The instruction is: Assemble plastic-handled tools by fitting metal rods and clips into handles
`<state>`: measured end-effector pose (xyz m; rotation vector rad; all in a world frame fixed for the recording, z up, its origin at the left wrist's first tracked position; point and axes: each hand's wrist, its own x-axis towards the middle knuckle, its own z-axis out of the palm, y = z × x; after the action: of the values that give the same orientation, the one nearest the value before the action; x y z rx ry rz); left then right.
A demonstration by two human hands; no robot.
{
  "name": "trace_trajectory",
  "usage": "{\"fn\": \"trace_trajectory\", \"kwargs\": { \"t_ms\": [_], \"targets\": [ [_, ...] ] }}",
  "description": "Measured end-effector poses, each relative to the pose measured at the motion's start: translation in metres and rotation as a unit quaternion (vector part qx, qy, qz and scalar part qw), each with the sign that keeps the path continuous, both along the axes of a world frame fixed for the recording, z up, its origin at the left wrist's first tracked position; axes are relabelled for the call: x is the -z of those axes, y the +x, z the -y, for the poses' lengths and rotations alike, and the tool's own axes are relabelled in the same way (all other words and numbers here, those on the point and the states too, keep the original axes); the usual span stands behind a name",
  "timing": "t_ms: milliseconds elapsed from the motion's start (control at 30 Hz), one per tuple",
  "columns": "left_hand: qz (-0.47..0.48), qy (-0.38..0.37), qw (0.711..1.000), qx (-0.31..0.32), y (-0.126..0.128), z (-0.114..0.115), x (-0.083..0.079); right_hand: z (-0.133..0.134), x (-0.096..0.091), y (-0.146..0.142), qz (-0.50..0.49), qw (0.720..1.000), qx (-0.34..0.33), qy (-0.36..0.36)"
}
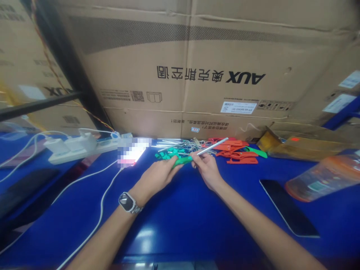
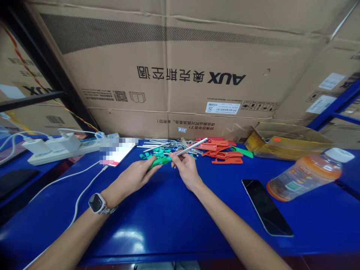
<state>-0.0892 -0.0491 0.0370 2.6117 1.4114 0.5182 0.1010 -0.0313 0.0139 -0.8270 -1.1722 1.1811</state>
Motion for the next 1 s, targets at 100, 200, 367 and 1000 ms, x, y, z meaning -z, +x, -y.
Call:
{"fn": "trace_trajectory", "kwargs": {
  "t_ms": [100,200,367,1000],
  "targets": [
    [0.053,-0.022,0.998,0.003,0.003,0.0,0.002,-0.002,-0.003,0.001,0.017,1.0,-0.003,0.003],
    [0.159,-0.071,0.985,0.014,0.01,0.0,0.007,-0.001,-0.007,0.0,0.024,1.0,0.002,0.0],
    [0.369,-0.181,0.912,-0.007,0.032,0.006,0.017,0.01,-0.006,-0.014,0.03,0.999,-0.044,0.008],
    [0.545,-0.154,0.823,-0.044,0.054,-0.039,0.002,0.024,0.006,-0.003,0.207,0.978,-0.037,-0.011]
  ]
}}
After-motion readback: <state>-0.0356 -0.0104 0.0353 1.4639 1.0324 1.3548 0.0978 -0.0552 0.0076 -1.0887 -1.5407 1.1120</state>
